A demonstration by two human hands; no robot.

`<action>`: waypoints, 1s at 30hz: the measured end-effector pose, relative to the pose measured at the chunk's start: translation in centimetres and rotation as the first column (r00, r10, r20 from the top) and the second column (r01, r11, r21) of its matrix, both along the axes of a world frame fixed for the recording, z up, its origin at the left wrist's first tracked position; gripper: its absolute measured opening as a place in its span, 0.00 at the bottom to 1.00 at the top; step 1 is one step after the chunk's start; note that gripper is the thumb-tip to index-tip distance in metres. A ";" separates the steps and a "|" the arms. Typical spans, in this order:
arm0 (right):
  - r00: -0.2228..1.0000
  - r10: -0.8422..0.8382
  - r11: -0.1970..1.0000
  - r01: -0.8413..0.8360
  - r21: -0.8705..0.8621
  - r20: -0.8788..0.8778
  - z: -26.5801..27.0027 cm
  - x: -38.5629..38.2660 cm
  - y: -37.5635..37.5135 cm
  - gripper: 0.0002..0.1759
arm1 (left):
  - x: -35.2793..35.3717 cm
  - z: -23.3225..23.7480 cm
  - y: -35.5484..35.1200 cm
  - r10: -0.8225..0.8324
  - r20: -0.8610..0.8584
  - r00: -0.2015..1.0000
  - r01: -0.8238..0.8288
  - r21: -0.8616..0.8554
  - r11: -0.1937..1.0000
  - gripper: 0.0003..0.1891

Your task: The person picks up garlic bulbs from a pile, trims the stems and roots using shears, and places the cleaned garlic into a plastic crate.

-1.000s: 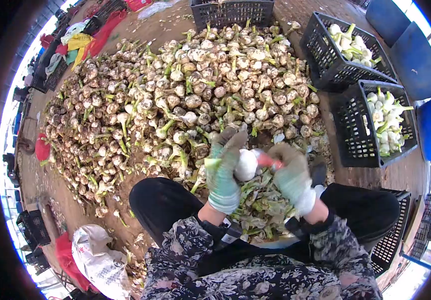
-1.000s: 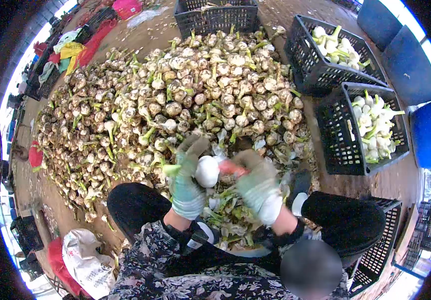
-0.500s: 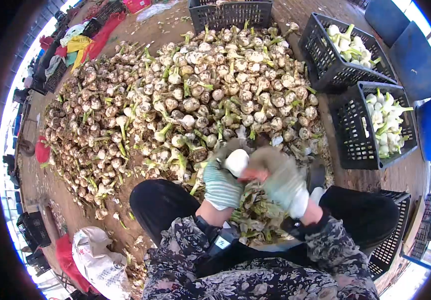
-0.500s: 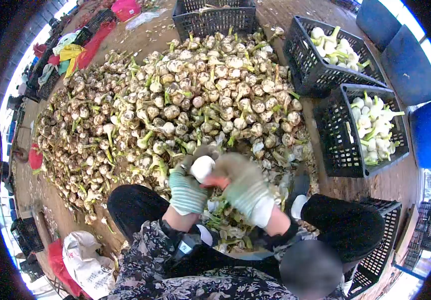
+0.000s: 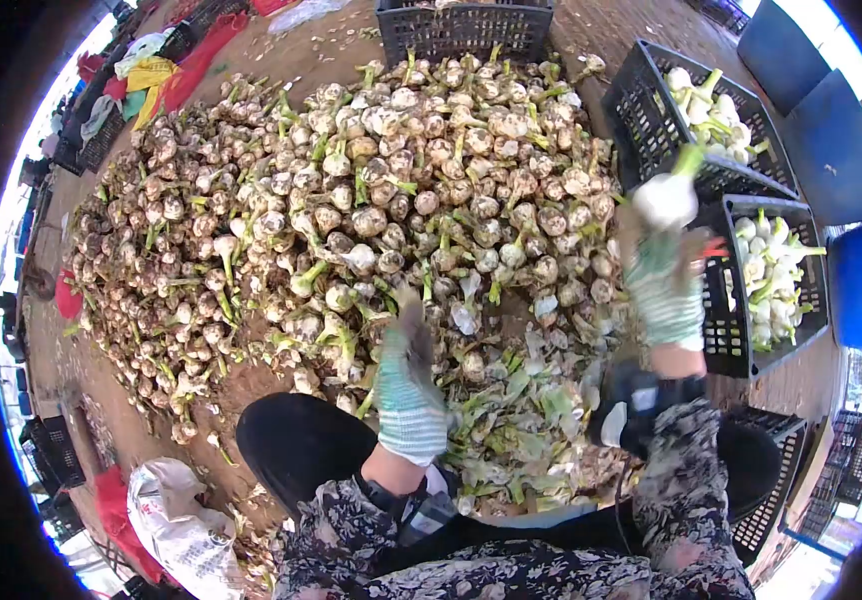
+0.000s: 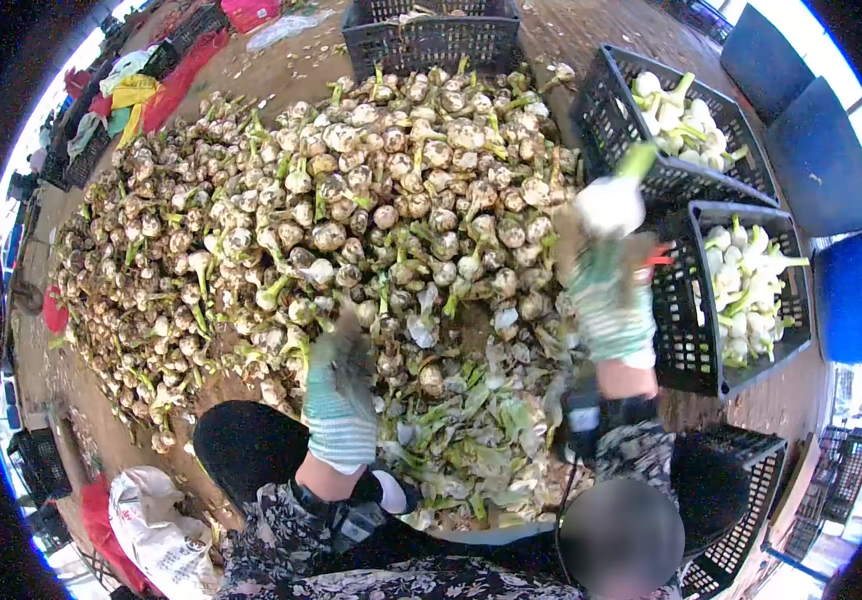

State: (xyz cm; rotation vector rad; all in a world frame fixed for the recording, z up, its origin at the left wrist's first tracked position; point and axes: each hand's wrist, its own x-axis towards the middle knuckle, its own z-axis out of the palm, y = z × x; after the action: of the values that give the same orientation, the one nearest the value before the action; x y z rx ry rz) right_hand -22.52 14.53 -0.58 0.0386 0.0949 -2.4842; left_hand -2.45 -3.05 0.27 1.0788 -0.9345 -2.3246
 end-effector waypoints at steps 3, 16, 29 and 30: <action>0.911 0.240 0.505 0.178 0.844 -0.336 -4.4 -5.9 -1.5 0.41 | -0.5 -2.4 0.2 -0.014 0.061 0.998 0.005 0.158 0.987 0.14; 0.666 0.646 0.176 0.345 0.922 -0.373 -5.9 0.4 -8.5 0.12 | -1.6 -3.0 -0.7 -0.231 0.173 0.957 0.148 0.395 0.907 0.25; 0.557 0.786 0.102 0.312 0.945 -0.269 -9.6 9.8 -3.5 0.42 | -0.4 -1.4 0.7 -0.243 -0.029 0.970 0.189 -0.543 0.818 0.29; 0.729 0.624 0.285 0.120 0.951 -0.280 -5.1 10.9 -4.3 0.31 | -0.1 -0.8 0.6 -0.265 -0.005 0.964 0.191 -0.681 0.707 0.29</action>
State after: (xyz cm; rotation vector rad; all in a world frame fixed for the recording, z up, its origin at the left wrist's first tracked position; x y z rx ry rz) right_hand -11.66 10.21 -5.67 -0.3039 1.7257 -1.5894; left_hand -2.54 -2.47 -0.51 0.5414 -1.7723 -1.8929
